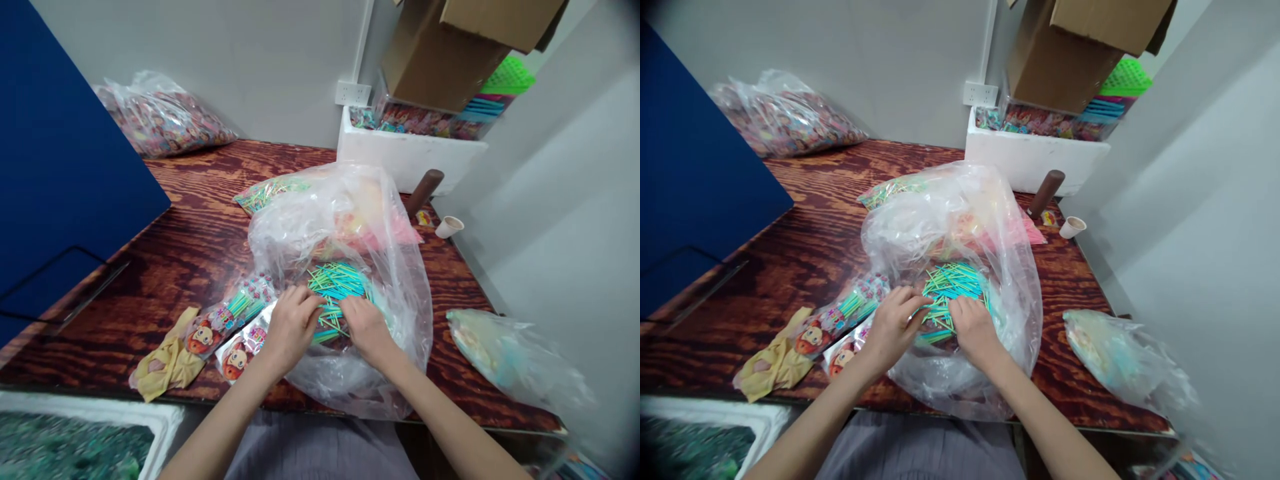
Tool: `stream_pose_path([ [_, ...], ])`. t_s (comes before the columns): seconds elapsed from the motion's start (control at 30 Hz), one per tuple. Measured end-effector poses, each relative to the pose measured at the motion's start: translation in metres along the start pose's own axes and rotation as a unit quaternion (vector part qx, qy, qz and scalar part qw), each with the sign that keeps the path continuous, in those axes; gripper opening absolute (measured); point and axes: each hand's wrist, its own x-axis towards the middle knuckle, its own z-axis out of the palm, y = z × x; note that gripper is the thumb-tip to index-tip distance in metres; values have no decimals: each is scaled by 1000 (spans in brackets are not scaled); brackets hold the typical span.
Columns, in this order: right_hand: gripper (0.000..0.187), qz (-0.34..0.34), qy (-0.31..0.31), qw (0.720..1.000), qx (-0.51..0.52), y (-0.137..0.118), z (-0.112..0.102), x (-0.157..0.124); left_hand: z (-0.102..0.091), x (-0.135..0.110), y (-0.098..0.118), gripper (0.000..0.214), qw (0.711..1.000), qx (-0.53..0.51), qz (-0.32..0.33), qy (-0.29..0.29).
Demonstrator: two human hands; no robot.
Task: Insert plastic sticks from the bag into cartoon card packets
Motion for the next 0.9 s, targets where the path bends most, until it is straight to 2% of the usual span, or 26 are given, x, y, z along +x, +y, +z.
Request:
stream_pose_path([
  [0.2,26,4,-25,1000,-7,-3,-3,-2,-3,8,6,15,992,94,42,-68],
  [0.43,24,10,-31,999,-6,-4,-2,-4,-6,12,8,22,987,122,60,-85],
  [0.6,22,37,-27,999,23,1,1,-6,-17,18,3,23,983,142,60,-95],
  [0.7,24,76,-11,995,58,7,3,-9,-29,22,-5,20,985,137,54,-89],
  [0.77,25,127,2,986,109,11,2,-13,-39,26,-7,20,989,122,48,-72],
  [0.83,23,186,22,965,182,13,0,-20,-46,32,-3,20,993,98,47,-50],
  [0.9,21,231,46,939,250,10,-1,-30,-46,41,10,20,996,55,58,-36],
])
